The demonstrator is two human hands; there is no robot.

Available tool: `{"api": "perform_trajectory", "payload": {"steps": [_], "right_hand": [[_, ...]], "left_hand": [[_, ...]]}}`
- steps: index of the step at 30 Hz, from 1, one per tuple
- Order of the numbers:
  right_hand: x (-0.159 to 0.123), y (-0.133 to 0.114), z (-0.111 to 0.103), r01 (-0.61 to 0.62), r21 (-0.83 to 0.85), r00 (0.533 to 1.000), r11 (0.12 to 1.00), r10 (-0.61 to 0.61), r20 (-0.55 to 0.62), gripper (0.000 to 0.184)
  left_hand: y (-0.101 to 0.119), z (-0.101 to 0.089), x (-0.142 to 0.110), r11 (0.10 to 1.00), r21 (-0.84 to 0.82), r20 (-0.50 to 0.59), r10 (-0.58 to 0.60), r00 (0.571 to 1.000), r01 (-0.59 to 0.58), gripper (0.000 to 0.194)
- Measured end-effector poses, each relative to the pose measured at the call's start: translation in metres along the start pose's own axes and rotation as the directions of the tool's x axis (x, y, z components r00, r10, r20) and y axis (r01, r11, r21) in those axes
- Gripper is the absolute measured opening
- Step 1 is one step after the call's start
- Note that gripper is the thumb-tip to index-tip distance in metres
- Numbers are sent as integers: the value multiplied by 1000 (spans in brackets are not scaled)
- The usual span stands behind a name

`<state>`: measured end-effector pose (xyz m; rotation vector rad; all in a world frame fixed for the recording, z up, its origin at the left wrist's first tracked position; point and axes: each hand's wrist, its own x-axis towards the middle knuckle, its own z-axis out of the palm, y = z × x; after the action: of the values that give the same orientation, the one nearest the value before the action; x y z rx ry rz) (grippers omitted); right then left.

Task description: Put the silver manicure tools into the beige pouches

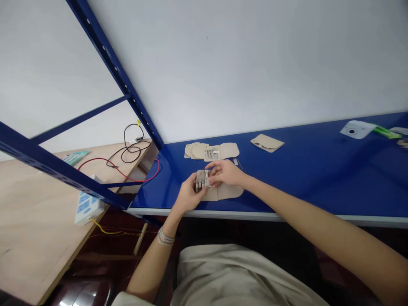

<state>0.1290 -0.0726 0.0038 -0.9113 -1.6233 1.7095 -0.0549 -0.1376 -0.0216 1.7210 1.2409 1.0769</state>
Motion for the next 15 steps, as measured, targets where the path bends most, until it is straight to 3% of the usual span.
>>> {"api": "perform_trajectory", "payload": {"steps": [5, 9, 15], "right_hand": [[-1, 0, 1, 53, -33, 999, 998, -52, 13, 50], [-1, -1, -7, 177, -191, 983, 966, -165, 76, 48], [-1, -5, -20, 411, -463, 910, 785, -385, 154, 40]], "left_hand": [[0, 0, -1, 1000, -5, -1, 6, 1000, -6, 48], [-1, 0, -1, 1000, 2, 4, 6, 1000, -6, 50], [0, 0, 0, 1000, -19, 28, 12, 1000, -11, 50]]}}
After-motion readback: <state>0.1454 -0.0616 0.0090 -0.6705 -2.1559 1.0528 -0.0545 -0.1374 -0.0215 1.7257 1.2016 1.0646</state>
